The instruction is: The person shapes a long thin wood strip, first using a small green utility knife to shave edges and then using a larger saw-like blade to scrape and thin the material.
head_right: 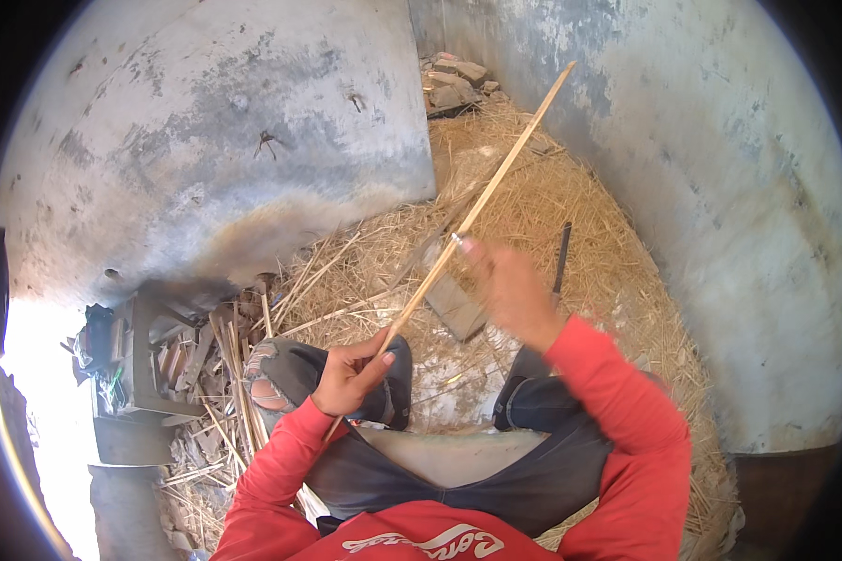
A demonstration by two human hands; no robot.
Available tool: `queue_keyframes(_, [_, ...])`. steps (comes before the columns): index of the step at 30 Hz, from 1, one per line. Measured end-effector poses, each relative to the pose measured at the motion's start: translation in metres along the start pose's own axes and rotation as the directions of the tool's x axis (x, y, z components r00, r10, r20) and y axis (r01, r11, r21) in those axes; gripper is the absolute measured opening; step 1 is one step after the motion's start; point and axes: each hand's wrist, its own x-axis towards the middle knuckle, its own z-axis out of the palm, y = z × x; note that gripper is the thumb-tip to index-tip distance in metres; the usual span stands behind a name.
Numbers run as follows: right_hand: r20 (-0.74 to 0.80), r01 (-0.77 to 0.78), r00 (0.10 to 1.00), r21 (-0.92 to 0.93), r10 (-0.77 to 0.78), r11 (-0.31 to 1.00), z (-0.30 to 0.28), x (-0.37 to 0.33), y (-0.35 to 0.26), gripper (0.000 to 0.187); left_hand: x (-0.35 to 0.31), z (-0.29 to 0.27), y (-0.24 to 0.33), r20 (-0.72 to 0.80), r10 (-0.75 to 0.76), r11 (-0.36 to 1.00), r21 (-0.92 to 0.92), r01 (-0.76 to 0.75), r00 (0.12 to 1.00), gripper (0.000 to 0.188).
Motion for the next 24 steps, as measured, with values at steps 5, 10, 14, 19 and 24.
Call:
queue_keyframes(5, [-0.073,0.076,0.995,0.119,-0.067,0.990,0.014,-0.007,0.001,0.047,-0.006,0.001,0.002,-0.013,0.026,0.999,0.040,-0.025,1.000,0.044])
queue_keyframes(10, [0.009,0.084,0.996,-0.021,-0.083,0.996,0.022,-0.018,0.002,0.048,-0.002,-0.001,-0.001,-0.025,0.023,0.999,0.046,-0.021,0.999,0.044])
queue_keyframes(14, [0.038,0.101,0.994,-0.053,-0.099,0.993,0.015,-0.011,0.008,0.049,-0.006,0.000,-0.001,-0.028,0.016,0.999,0.032,-0.015,0.999,0.044])
queue_keyframes(19, [0.083,0.077,0.993,0.144,-0.090,0.987,0.031,-0.021,0.010,0.053,-0.001,-0.001,0.004,-0.005,0.021,1.000,0.005,-0.021,1.000,0.043])
queue_keyframes(24, [0.455,-0.395,0.873,0.446,0.177,0.803,0.006,-0.016,-0.013,0.054,-0.004,-0.003,0.003,0.004,-0.004,0.996,-0.087,0.004,1.000,0.043])
